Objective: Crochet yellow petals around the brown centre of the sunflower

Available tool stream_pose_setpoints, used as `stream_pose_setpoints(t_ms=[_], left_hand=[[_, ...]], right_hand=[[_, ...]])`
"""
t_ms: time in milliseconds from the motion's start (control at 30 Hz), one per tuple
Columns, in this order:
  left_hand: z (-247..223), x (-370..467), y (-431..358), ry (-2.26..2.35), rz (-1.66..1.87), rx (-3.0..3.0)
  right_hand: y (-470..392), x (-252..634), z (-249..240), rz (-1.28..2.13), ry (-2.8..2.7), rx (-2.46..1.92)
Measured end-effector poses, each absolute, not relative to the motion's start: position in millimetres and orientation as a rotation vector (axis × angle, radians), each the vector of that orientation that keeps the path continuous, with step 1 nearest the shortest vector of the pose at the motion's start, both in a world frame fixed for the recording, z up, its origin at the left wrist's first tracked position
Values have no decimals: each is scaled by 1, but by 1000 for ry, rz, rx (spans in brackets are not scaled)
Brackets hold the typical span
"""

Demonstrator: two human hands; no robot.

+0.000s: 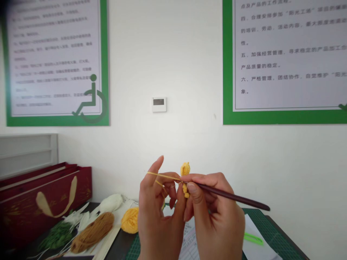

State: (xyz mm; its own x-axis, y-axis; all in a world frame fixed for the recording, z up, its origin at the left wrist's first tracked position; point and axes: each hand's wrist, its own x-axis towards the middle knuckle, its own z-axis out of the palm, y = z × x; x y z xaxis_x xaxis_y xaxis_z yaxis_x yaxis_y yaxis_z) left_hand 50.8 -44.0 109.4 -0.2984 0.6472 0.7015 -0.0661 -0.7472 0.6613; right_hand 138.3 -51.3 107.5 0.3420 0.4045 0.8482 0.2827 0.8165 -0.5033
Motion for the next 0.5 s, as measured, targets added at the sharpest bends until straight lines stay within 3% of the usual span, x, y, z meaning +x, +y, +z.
stream_pose_setpoints(t_ms=[233, 500], left_hand=[[126, 23, -45, 404, 1786, 1330], [134, 9, -46, 340, 1614, 1252]], right_hand=[[-35, 135, 104, 161, -1312, -306], [-39, 130, 106, 308, -1211, -188]])
